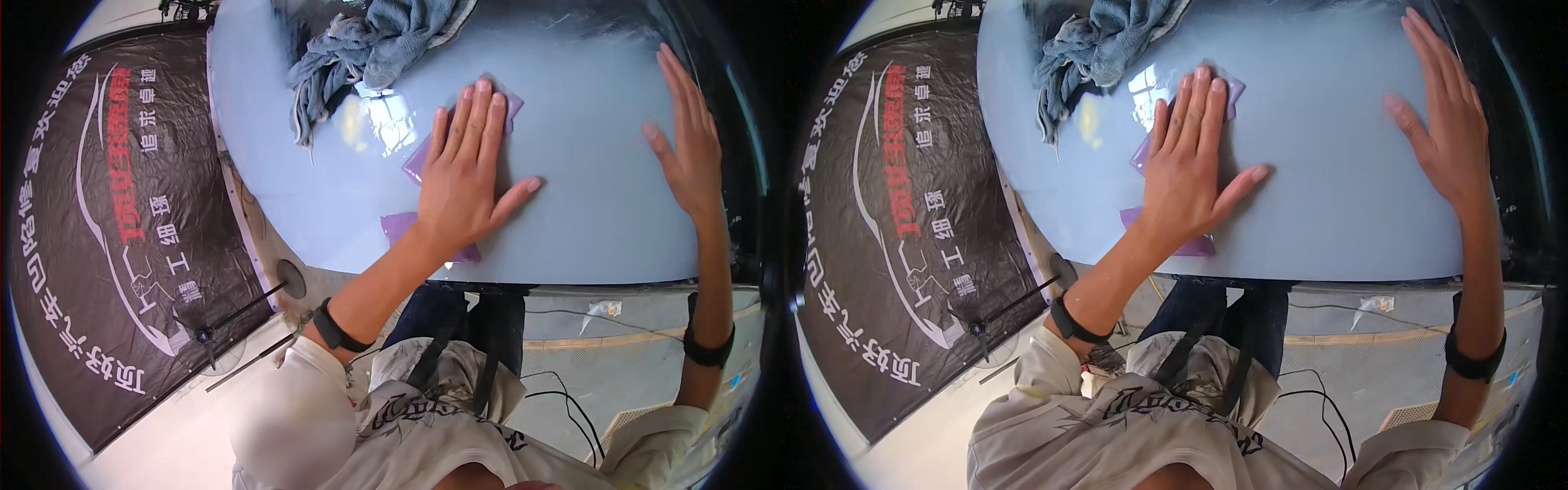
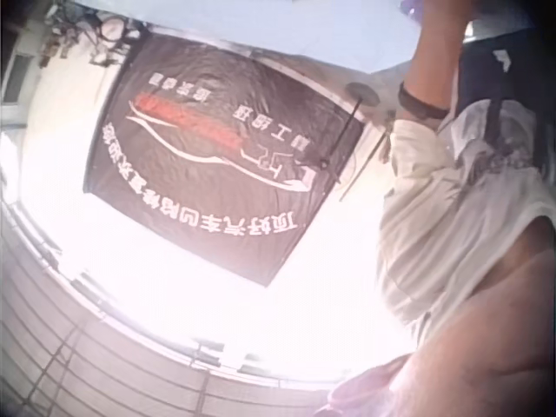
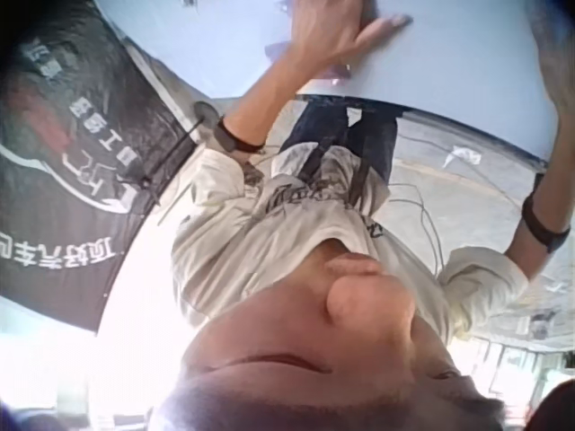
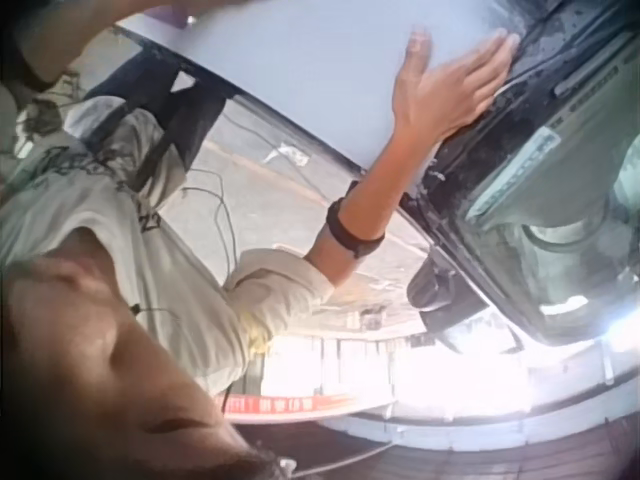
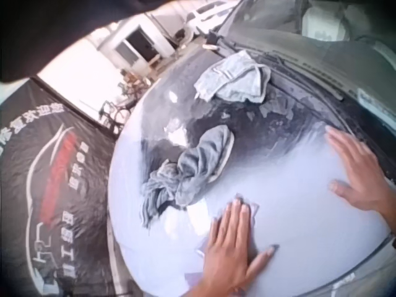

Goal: Sand and wipe a car hood as part of car detailing.

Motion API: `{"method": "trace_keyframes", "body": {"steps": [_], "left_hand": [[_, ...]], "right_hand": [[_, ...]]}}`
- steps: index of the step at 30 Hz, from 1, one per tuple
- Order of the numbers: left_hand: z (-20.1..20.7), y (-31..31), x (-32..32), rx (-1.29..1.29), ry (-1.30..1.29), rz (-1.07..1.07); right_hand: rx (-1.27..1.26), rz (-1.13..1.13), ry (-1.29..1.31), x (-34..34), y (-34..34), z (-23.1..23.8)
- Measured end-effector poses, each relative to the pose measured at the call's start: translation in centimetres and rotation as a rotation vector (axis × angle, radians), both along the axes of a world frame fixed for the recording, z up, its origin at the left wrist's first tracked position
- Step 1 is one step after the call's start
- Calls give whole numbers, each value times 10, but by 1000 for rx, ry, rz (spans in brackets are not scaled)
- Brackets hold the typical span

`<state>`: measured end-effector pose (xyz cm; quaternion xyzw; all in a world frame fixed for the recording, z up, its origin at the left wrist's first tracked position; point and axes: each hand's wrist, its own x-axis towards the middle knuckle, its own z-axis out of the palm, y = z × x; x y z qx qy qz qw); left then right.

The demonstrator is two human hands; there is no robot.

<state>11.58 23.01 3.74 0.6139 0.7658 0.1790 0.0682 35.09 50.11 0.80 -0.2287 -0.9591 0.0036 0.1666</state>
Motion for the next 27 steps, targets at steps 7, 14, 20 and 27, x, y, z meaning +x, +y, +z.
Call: {"method": "trace_keyframes", "body": {"steps": [7, 14, 20, 27], "left_hand": [[-6, -5, 7, -24, 3, -17], [-14, -27, 15, -15, -44, -10], [-4, 14, -23, 126, -18, -134], [-2, -70, -82, 50, 41, -336]], "right_hand": [[39, 22, -10, -4, 8, 5], [17, 20, 7, -1, 3, 1], [122, 0, -32, 1, 15, -1], [124, -53, -118, 3, 10, 10]]}}
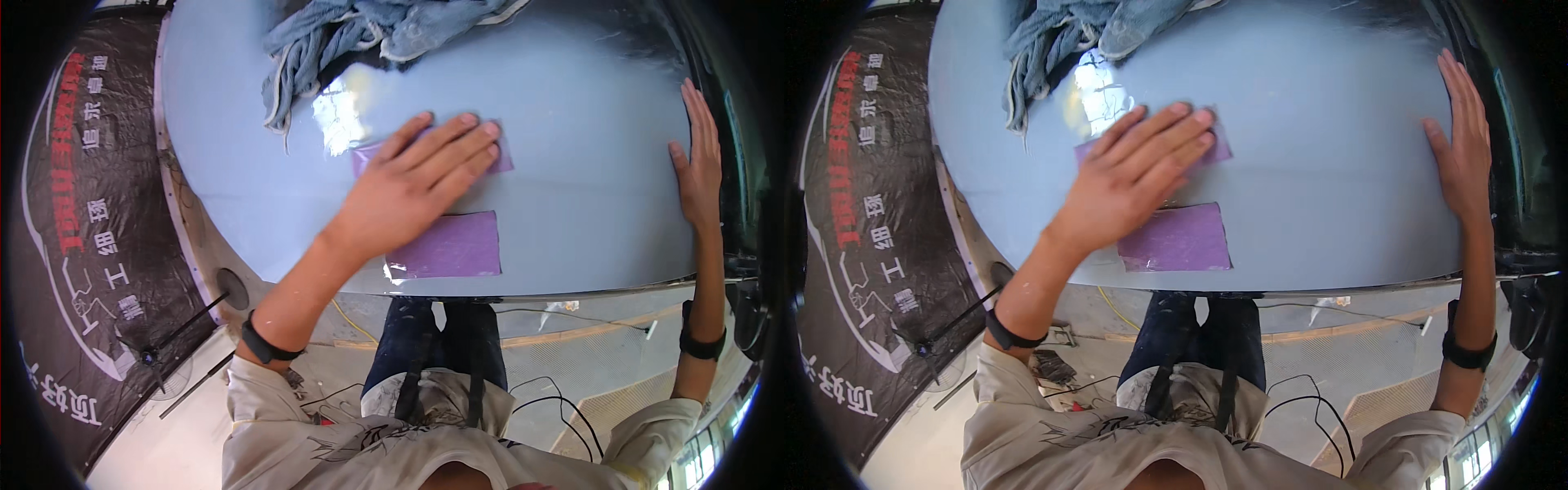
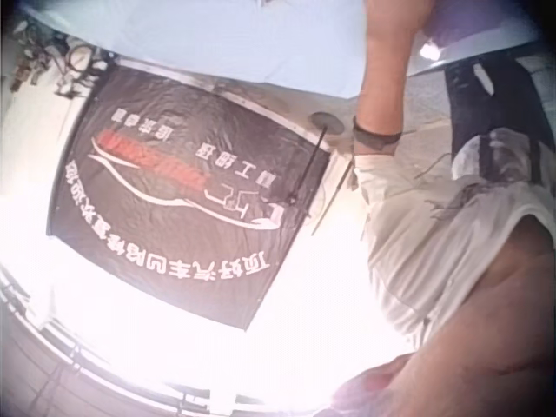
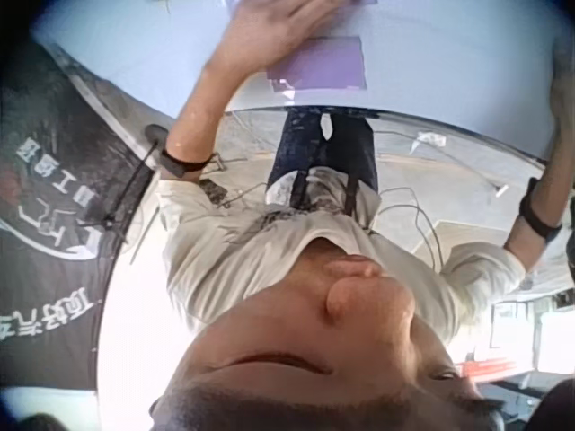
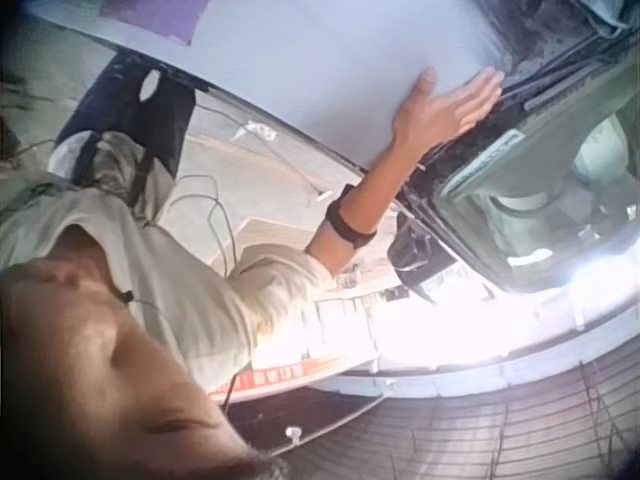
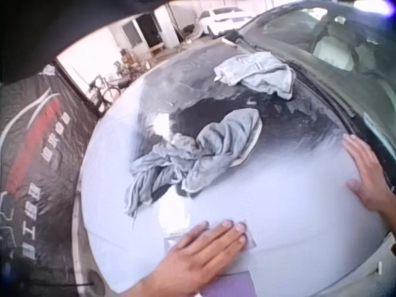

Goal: Sand and wipe a car hood as part of car detailing.

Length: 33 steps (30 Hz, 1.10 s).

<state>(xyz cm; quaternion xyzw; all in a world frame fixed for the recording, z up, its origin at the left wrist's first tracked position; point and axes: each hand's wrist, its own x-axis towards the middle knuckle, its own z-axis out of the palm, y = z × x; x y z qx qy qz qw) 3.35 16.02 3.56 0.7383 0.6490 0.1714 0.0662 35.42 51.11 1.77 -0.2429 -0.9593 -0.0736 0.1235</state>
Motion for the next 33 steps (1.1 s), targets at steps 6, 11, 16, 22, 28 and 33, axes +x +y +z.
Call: {"method": "trace_keyframes", "body": {"steps": [6, 11, 16, 22, 28, 33], "left_hand": [[-16, -27, -46, 209, -1, 135], [-18, -26, -45, 245, -56, 133], [-15, -26, -47, 185, -122, 130], [-13, -28, -46, 189, -77, 145], [-11, -18, -40, 166, -61, 144], [-9, -19, -40, 165, -27, 163]], "right_hand": [[-41, 106, -2, -57, -76, -6], [-180, 282, -24, -113, -134, 12], [-198, 246, -45, -113, -146, 11], [-402, 387, -125, -102, -184, 22], [-353, 390, -90, -109, -165, 22], [-318, 338, -14, -112, -168, 16]]}}
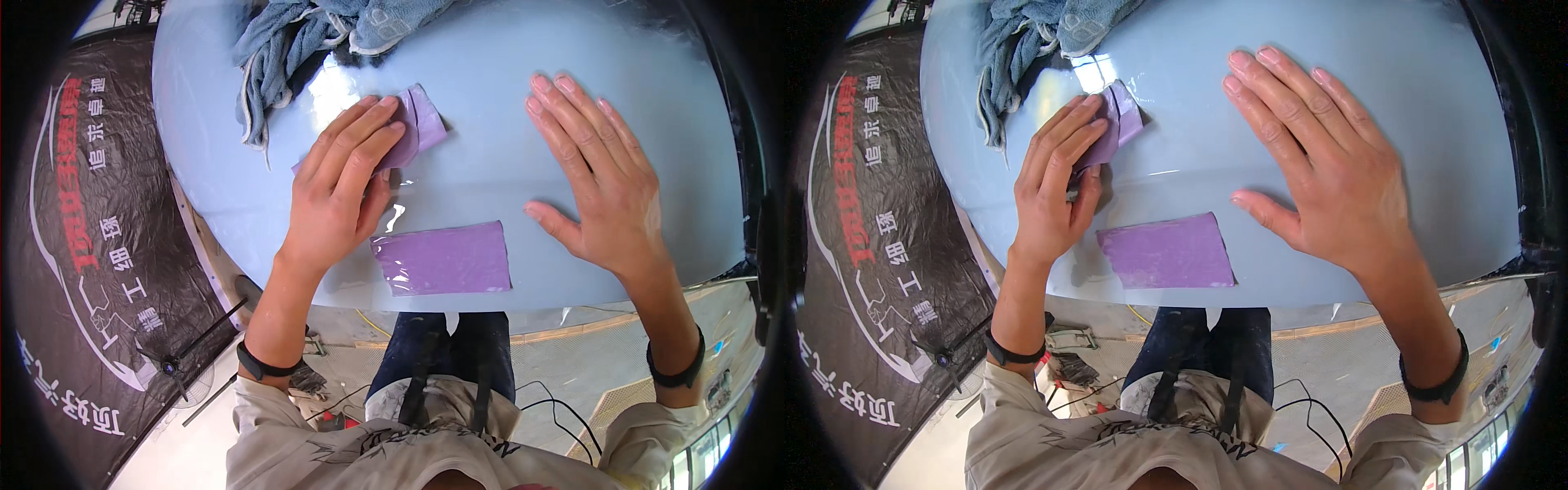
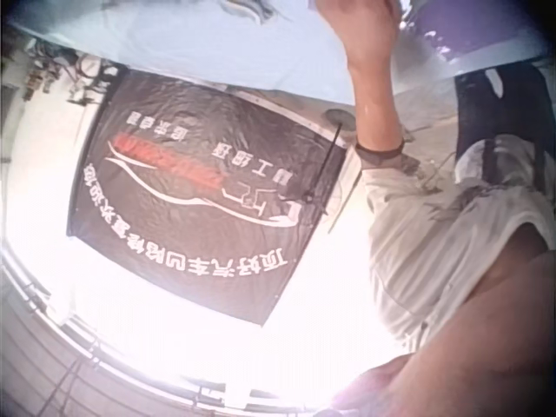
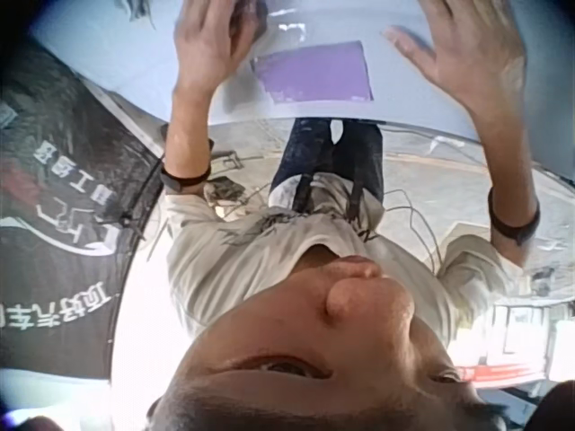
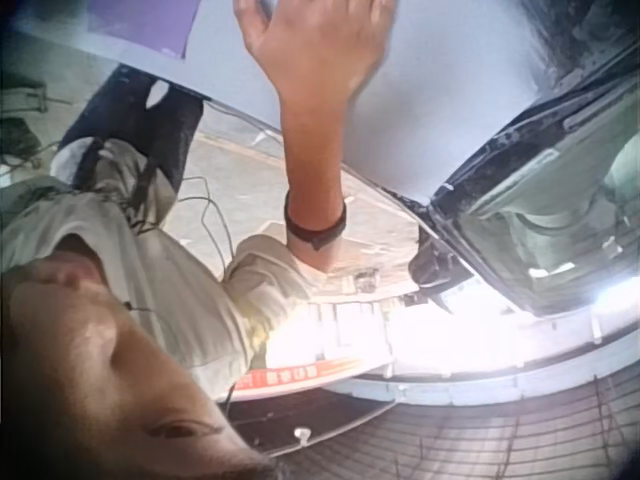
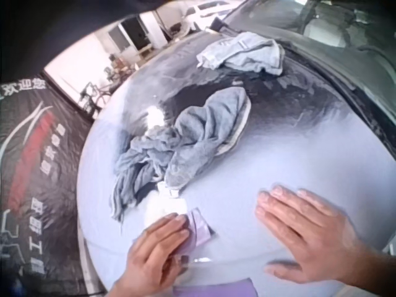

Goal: Sand and wipe a car hood as part of car detailing.

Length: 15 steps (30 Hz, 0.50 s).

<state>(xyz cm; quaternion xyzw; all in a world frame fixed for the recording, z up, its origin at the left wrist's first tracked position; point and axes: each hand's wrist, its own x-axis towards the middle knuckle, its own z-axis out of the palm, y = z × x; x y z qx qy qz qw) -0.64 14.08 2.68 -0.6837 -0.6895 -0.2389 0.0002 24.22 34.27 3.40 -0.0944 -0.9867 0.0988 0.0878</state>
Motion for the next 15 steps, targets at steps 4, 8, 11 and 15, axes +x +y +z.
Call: {"method": "trace_keyframes", "body": {"steps": [4, 8, 11, 15], "left_hand": [[0, 0, 0, -5, -10, -10], [-1, -3, -1, -10, -44, -20], [-2, -6, -2, -10, -54, -15], [-2, -6, 2, -3, -81, -3]], "right_hand": [[4, -35, -35, 12, -2, 3], [22, -53, -54, 19, -5, 8], [-4, -29, -53, 23, -6, 11], [22, 1, -47, 21, -1, 7]]}}
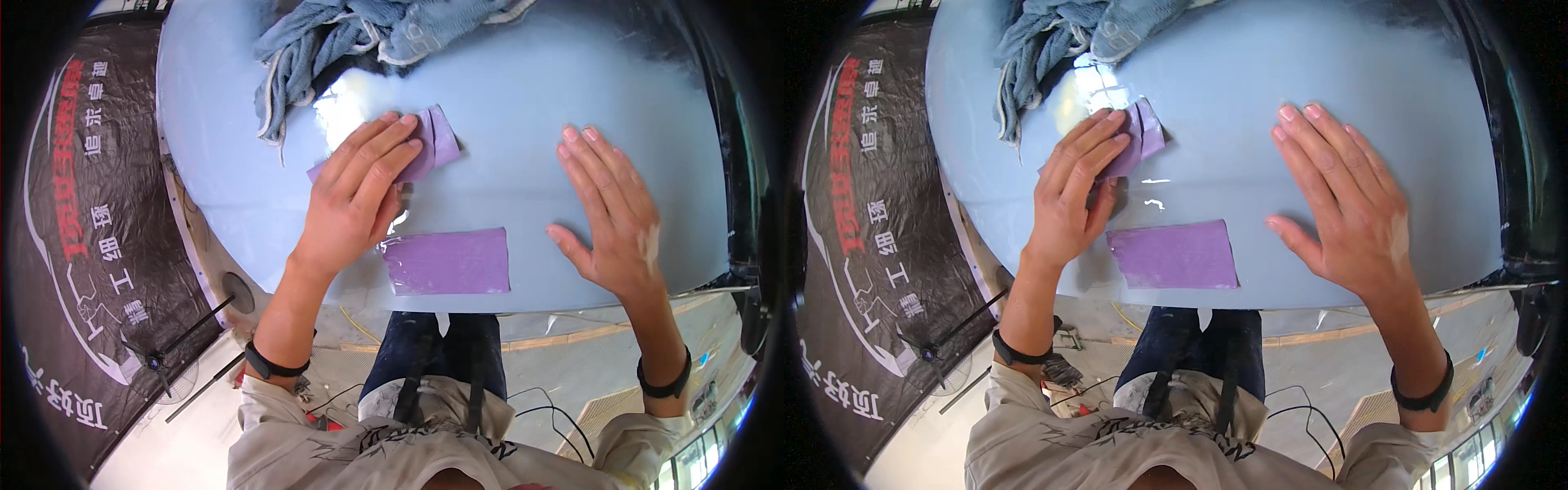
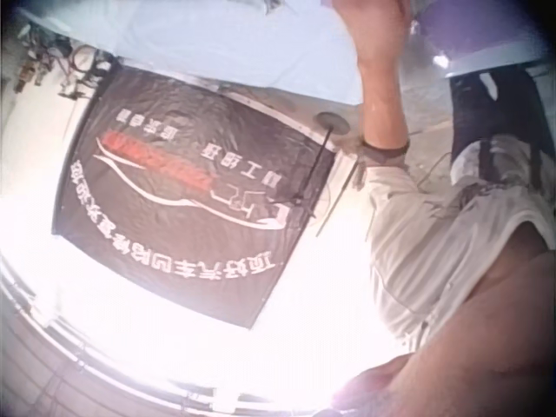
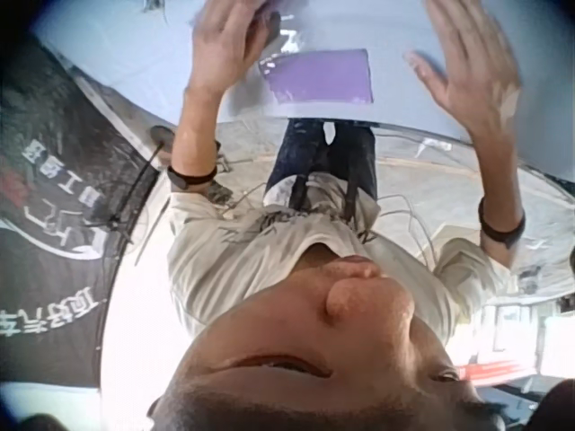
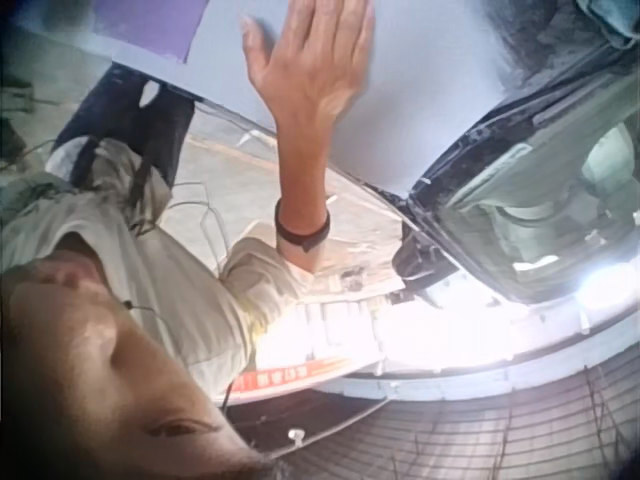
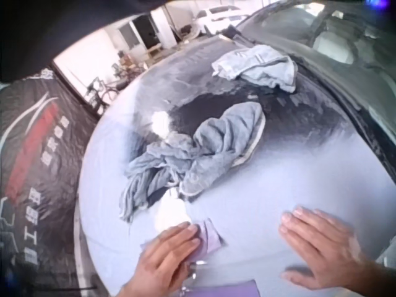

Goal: Sand and wipe a car hood as part of car detailing.

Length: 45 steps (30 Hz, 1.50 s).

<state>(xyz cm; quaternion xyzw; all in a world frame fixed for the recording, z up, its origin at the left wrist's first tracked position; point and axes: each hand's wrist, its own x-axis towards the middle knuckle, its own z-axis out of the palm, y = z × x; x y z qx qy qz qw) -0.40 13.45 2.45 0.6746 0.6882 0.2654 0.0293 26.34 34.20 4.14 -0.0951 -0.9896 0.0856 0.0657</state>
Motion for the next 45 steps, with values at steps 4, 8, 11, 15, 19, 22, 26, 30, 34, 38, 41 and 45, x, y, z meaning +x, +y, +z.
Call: {"method": "trace_keyframes", "body": {"steps": [4, 8, 11, 15, 19, 22, 26, 30, 34, 38, 41, 45], "left_hand": [[5, 0, 6, 17, 22, 48], [15, -10, 20, 95, -27, 91], [30, -43, 35, 105, -144, 182], [28, -123, 28, 123, -335, 466], [1, -224, 29, 194, -521, 816], [-56, -335, 30, 216, -774, 1216], [-158, -501, -15, 101, -742, 1566], [-317, -680, -63, 6, -555, 1825], [-345, -734, -34, -823, -756, 1389], [-323, -722, 31, -450, -811, 1244], [-318, -755, 79, -440, -830, 1102], [-301, -694, 130, -537, -1170, 1258]], "right_hand": [[15, -40, 19, -23, 3, 0], [-8, -101, 32, -16, -3, -1], [-57, -94, 19, 5, -19, 1], [-112, -16, -37, 21, -32, -18], [14, -153, -8, 52, -58, -33], [1, -184, 50, 53, -78, -44], [108, -328, 49, 20, -103, -41], [2, -534, 128, -10, -122, -75], [177, -210, -140, -2, -150, -80], [22, -213, -96, -59, -269, -53], [-12, -155, -99, -61, -296, -63], [-16, -42, -110, -26, -281, -55]]}}
